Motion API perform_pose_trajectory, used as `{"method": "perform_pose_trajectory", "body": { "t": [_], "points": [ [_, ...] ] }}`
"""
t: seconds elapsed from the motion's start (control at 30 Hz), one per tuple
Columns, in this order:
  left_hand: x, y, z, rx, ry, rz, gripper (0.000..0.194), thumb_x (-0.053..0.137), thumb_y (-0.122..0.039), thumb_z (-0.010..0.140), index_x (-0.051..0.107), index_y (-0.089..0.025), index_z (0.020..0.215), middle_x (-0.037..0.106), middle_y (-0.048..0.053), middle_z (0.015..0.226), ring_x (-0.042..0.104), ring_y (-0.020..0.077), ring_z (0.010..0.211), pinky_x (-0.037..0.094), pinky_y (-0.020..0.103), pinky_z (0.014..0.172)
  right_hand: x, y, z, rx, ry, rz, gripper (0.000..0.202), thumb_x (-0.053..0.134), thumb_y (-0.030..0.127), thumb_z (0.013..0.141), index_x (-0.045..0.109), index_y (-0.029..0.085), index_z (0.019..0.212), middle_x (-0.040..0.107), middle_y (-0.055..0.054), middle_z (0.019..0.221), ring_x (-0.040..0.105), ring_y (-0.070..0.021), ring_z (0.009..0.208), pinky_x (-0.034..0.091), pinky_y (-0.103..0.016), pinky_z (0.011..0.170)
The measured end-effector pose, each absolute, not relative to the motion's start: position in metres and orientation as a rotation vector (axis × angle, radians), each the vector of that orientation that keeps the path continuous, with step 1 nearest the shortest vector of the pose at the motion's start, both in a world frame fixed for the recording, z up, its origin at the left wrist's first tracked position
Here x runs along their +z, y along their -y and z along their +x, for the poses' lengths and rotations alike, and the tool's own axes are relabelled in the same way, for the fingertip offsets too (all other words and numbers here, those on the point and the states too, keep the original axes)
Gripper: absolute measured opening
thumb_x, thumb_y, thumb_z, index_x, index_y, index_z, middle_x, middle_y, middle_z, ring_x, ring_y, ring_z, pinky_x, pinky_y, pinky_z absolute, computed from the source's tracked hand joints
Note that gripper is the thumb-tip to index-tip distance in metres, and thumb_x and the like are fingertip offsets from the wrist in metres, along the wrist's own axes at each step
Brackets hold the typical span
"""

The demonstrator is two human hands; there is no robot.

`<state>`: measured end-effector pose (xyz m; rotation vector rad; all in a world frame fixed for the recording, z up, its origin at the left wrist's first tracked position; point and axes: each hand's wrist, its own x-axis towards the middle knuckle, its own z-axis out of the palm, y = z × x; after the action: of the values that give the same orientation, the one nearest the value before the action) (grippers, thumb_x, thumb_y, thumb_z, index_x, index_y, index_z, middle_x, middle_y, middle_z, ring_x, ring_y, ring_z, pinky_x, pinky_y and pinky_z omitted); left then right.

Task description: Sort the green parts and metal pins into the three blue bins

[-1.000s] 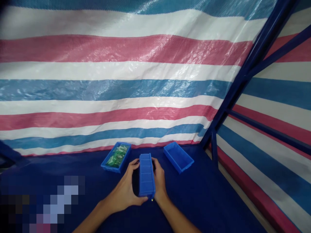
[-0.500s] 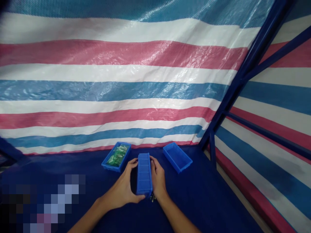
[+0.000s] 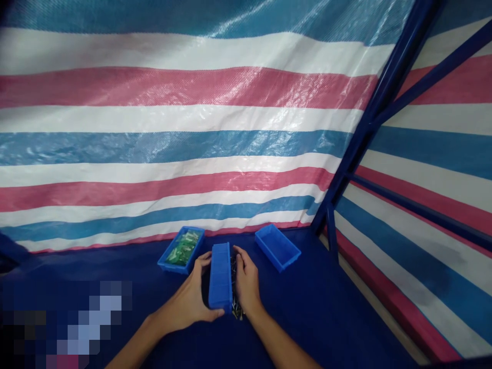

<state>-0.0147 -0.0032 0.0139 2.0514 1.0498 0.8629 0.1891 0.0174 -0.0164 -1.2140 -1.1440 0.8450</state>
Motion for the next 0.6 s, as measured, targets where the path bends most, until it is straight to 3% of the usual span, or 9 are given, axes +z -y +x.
{"method": "perform_pose_trajectory", "body": {
  "t": [0.43, 0.6],
  "points": [
    [0.021, 0.001, -0.018, 0.806, -1.093, 2.112, 0.125, 0.1, -0.037, 0.063, 0.02, -0.029, 0.16, 0.025, 0.02, 0.169, 0.038, 0.0458, 0.153, 0.039, 0.064, 0.123, -0.023, -0.024, 0.188, 0.942, 0.99, -1.152, 0.046, 0.056, 0.054, 0.104, 0.07, 0.023, 0.134, 0.074, -0.013, 0.138, 0.067, -0.0301, 0.133, 0.048, -0.047, 0.117],
    [0.023, 0.0, -0.019, 0.803, -1.099, 2.106, 0.129, 0.101, -0.037, 0.062, 0.019, -0.028, 0.162, 0.03, 0.019, 0.166, 0.038, 0.0455, 0.153, 0.037, 0.064, 0.124, -0.028, -0.025, 0.187, 0.934, 0.979, -1.129, 0.045, 0.056, 0.056, 0.103, 0.072, 0.025, 0.131, 0.074, -0.011, 0.138, 0.067, -0.0301, 0.133, 0.047, -0.048, 0.118]
  ]
}}
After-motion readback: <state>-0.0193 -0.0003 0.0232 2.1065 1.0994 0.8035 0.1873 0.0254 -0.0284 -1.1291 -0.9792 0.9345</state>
